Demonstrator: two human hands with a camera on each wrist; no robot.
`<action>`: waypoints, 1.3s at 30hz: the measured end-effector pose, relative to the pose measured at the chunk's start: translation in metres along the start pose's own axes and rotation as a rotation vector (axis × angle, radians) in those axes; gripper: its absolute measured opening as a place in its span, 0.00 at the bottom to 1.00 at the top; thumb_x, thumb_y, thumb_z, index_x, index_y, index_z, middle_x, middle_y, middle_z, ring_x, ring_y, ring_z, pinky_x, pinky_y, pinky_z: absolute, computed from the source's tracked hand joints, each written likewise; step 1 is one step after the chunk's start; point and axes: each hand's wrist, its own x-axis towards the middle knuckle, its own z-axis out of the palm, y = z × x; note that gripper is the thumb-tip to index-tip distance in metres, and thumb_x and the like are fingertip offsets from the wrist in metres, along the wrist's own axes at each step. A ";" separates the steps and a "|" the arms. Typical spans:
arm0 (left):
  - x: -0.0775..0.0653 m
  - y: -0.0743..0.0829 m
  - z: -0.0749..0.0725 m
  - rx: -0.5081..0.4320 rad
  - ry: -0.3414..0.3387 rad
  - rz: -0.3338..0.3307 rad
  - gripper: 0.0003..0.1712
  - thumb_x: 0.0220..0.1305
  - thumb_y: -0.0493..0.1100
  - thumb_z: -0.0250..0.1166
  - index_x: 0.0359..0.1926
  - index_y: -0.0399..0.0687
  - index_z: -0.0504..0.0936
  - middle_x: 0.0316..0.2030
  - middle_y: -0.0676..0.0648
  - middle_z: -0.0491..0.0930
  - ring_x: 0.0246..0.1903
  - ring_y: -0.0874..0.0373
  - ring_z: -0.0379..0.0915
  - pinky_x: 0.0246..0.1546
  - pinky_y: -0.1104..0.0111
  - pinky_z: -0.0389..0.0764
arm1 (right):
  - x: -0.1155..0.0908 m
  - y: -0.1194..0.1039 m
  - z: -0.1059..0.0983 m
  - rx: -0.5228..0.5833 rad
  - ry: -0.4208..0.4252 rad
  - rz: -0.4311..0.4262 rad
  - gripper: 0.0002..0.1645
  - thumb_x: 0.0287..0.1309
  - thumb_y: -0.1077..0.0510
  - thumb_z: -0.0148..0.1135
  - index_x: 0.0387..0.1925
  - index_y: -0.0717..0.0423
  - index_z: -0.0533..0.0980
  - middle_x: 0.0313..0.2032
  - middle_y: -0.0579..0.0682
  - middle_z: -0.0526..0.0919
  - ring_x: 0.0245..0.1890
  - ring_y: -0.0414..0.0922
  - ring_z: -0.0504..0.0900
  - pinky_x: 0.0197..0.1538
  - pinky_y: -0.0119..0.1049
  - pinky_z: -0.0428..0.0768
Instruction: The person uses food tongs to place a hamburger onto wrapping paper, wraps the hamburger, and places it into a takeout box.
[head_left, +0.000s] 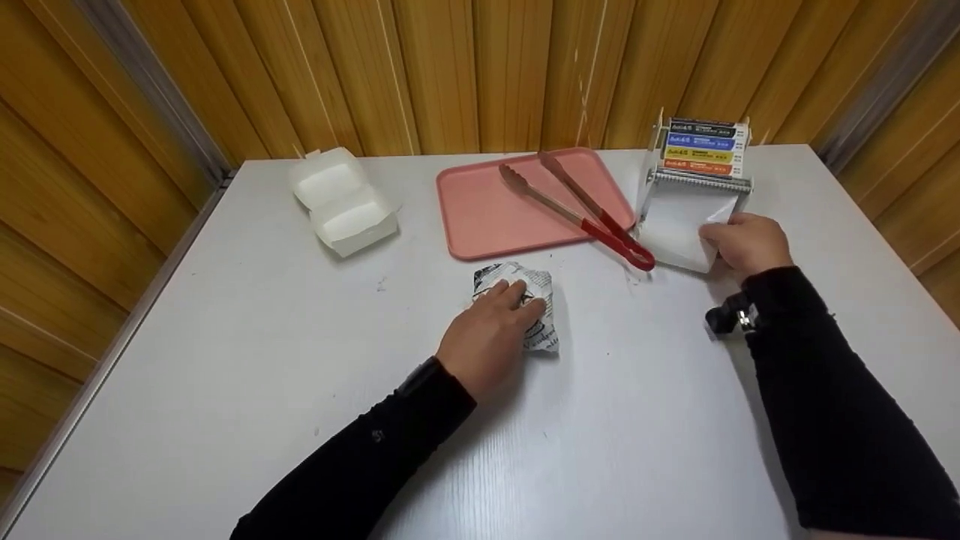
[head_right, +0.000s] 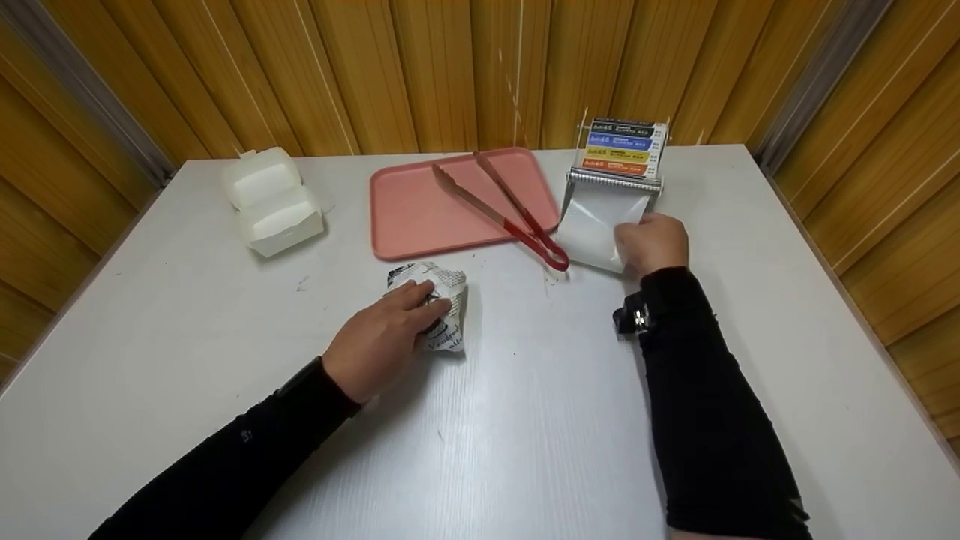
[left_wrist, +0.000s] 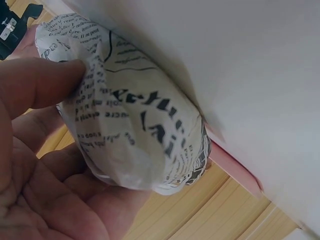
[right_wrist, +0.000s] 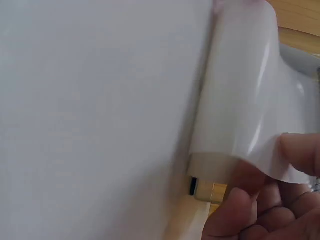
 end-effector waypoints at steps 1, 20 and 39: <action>0.000 0.000 0.000 0.002 0.000 0.000 0.32 0.71 0.23 0.53 0.67 0.55 0.81 0.70 0.39 0.77 0.72 0.41 0.72 0.67 0.50 0.79 | -0.002 -0.002 0.000 0.070 -0.026 0.020 0.48 0.70 0.35 0.60 0.78 0.61 0.63 0.66 0.57 0.74 0.57 0.47 0.75 0.52 0.31 0.81; 0.000 0.001 -0.001 -0.026 -0.048 -0.036 0.32 0.72 0.25 0.52 0.70 0.55 0.80 0.72 0.39 0.74 0.74 0.41 0.69 0.69 0.49 0.76 | 0.005 -0.005 -0.003 0.336 -0.180 0.115 0.55 0.74 0.38 0.59 0.85 0.58 0.44 0.83 0.55 0.50 0.76 0.47 0.58 0.81 0.43 0.62; 0.000 0.002 0.000 -0.033 -0.010 -0.026 0.31 0.73 0.26 0.53 0.68 0.56 0.81 0.71 0.39 0.76 0.73 0.41 0.71 0.67 0.49 0.78 | 0.008 0.000 -0.007 -0.103 -0.087 0.089 0.53 0.74 0.35 0.55 0.78 0.71 0.54 0.71 0.69 0.64 0.60 0.58 0.68 0.49 0.37 0.78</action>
